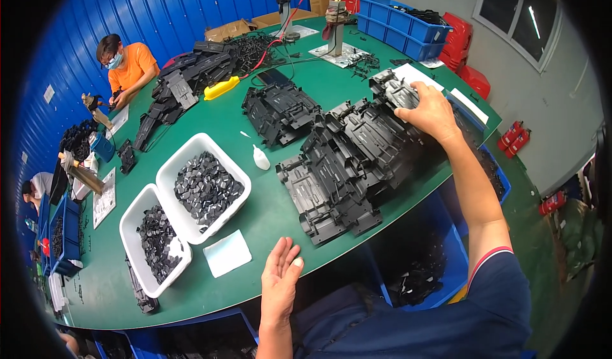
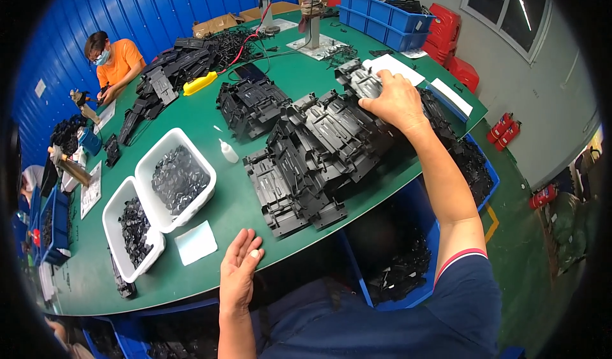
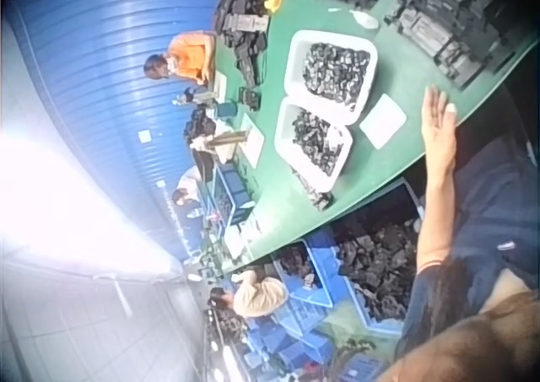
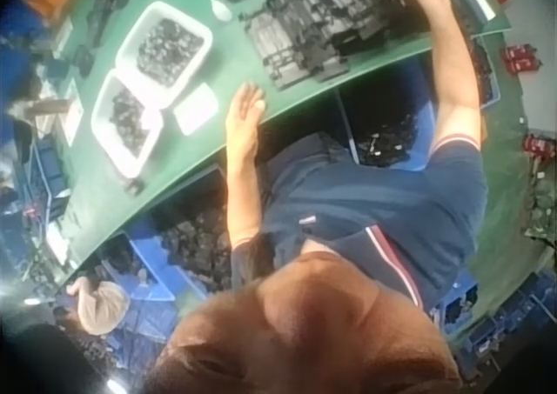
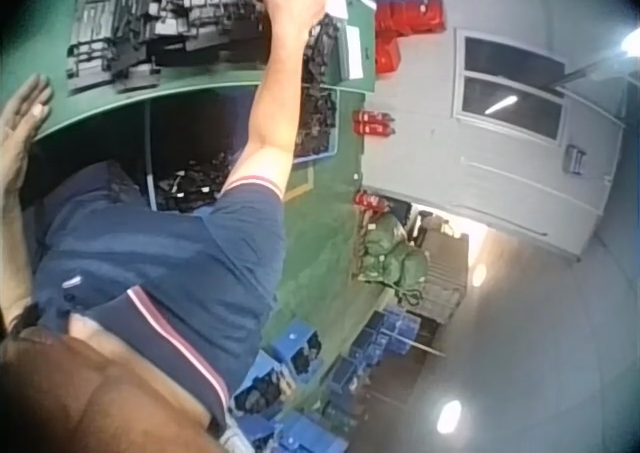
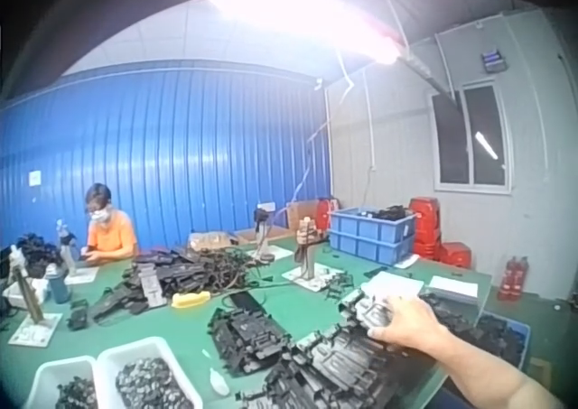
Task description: The person assembles small plastic gears and plastic connectors onto a toy car chassis by hand, taking components from bins and attaching them to the chassis.
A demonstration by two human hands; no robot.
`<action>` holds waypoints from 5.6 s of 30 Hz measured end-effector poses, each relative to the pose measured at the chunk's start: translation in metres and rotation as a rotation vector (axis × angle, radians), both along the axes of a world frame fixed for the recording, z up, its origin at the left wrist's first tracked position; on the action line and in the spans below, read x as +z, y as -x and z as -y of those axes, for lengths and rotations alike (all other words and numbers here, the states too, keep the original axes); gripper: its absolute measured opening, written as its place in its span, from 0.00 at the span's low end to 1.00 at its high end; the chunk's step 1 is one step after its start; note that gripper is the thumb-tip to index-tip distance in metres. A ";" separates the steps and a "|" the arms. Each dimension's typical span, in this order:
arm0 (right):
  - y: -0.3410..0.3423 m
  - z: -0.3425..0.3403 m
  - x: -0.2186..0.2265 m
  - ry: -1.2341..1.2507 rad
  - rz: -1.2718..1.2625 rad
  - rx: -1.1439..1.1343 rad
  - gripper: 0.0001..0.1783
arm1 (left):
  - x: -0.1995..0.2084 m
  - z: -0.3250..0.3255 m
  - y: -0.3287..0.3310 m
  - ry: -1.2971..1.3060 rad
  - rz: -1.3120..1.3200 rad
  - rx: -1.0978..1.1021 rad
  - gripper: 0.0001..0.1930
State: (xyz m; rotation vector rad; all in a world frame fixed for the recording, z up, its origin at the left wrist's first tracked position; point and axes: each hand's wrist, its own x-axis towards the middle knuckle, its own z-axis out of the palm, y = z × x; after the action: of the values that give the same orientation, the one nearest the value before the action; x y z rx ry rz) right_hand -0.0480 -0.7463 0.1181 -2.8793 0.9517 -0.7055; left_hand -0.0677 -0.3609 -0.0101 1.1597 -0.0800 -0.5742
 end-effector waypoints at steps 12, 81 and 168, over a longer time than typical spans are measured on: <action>-0.001 -0.010 -0.020 0.006 -0.226 -0.083 0.43 | -0.002 -0.001 0.002 -0.015 -0.016 0.049 0.31; 0.019 -0.392 -0.156 -0.554 0.072 1.452 0.06 | -0.314 -0.418 0.204 -0.163 -0.590 1.747 0.17; -0.108 -0.311 -0.086 -1.761 0.092 0.973 0.13 | -0.018 -0.141 0.082 0.193 -0.007 0.626 0.14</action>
State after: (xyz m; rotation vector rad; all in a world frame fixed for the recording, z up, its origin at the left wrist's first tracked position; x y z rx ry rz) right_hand 0.0605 -0.4350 0.0322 -1.2890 -0.1015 0.1603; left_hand -0.1496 -0.2204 -0.0285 0.9271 0.2244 -0.0132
